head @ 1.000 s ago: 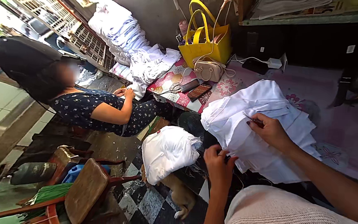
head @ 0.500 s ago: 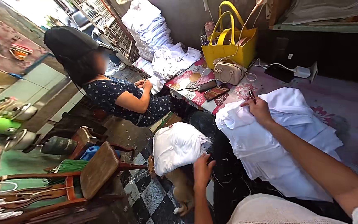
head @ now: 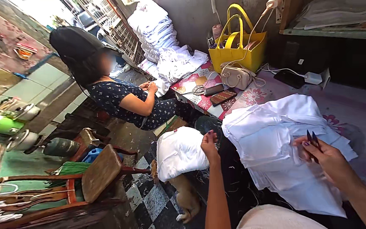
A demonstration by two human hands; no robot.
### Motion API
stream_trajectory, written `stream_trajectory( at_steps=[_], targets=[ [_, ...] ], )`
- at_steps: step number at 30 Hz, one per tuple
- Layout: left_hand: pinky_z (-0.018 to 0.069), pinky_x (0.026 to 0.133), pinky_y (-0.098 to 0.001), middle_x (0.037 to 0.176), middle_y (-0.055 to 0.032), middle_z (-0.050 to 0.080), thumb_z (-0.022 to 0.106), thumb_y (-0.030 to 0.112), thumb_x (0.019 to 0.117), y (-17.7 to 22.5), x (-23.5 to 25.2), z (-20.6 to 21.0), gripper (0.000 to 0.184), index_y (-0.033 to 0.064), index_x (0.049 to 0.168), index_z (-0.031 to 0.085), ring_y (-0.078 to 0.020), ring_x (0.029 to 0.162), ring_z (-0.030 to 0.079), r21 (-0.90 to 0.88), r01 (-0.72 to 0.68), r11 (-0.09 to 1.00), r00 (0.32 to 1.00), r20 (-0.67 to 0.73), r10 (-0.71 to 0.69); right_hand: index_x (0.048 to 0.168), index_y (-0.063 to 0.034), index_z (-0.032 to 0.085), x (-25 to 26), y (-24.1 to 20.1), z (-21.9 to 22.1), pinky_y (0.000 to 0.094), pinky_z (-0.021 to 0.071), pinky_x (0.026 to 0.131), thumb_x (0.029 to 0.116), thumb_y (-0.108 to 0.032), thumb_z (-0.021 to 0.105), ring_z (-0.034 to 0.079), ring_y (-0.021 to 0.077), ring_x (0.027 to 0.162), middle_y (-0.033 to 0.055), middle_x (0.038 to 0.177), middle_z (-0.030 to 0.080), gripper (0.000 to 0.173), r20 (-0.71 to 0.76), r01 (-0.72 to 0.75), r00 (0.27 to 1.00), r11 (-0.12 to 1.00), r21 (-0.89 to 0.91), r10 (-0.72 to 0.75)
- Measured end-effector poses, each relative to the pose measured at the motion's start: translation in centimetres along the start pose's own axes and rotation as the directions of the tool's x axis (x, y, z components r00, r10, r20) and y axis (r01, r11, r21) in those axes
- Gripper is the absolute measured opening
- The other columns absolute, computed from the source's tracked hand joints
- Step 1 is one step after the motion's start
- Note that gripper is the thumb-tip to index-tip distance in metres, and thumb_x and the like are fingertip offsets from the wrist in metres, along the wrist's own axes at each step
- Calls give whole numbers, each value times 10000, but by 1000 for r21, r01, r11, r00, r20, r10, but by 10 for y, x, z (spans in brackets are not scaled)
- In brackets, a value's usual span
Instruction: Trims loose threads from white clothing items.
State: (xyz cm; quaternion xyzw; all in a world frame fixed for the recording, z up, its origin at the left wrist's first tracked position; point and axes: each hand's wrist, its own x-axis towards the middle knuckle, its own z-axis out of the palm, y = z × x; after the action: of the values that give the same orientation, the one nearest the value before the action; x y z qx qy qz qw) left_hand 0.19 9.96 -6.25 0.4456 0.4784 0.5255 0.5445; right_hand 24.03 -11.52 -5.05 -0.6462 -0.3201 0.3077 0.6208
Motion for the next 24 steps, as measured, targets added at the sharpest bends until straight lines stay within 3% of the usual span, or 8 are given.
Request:
stream_trajectory(
  at_steps=[2,3,6,10,13,18,20,24],
  targets=[
    [557,841,-333,1324,-210,577,541,89,1011,6,-8,17,494,-100,1451,418,-170,1028,640,62,-121,991,973,203,106,1138,-22,646,-1,-1,10,125,462,543,1049,-154,460,541,-40,586,-46,927,710,245,16,-13,1000,999,31,13],
    [566,816,-315,1351,-230,547,634,90,954,5,-7,27,574,-100,1451,417,-168,1020,640,89,-174,981,958,245,148,1140,-14,646,0,-3,18,128,466,550,1044,-150,468,541,-41,592,-43,928,705,244,28,-9,1000,1000,21,9],
    [572,657,-239,914,-128,722,730,-29,878,-14,13,44,181,-104,1040,697,-85,707,658,54,-208,977,975,94,203,1157,-19,663,1,-13,29,136,475,582,1041,-154,493,555,-35,627,-28,963,703,246,64,48,997,996,-70,-44],
    [558,606,-214,787,-43,677,572,-16,1007,-21,39,13,136,-104,1101,614,-56,609,625,-190,25,981,982,-180,-60,1162,-34,682,-8,-20,11,135,482,592,1027,-184,499,566,-31,646,-22,983,702,273,43,97,995,984,-149,-92],
    [575,739,-243,870,-65,698,522,103,1070,-24,24,6,230,-96,1117,626,-79,749,673,-161,-12,987,961,-275,-33,1146,-52,696,-11,-15,0,134,470,576,1016,-183,509,563,-31,640,-28,994,711,262,38,55,998,987,-150,-50],
    [540,765,-320,1094,-217,628,737,92,905,-37,-30,36,434,-139,1230,567,-172,868,619,271,-217,938,974,125,189,1166,-34,694,-7,-20,23,151,490,598,1031,-144,500,567,-19,654,2,1017,702,261,108,63,993,984,-168,-45],
    [554,723,-304,912,-138,681,736,78,908,-52,-20,36,218,-95,1023,672,-125,756,634,292,-182,939,975,179,133,1159,-33,702,-7,-21,31,145,489,593,1030,-121,494,566,-18,656,10,1032,698,260,140,98,987,981,-170,-74],
    [562,584,-244,675,-19,619,565,83,1039,-45,11,4,191,-99,1042,624,-54,555,602,33,39,999,999,-40,-37,1159,-42,705,-12,-20,18,151,497,593,1027,-140,497,576,-12,656,6,1029,703,265,124,93,990,978,-187,-70]
  ],
)
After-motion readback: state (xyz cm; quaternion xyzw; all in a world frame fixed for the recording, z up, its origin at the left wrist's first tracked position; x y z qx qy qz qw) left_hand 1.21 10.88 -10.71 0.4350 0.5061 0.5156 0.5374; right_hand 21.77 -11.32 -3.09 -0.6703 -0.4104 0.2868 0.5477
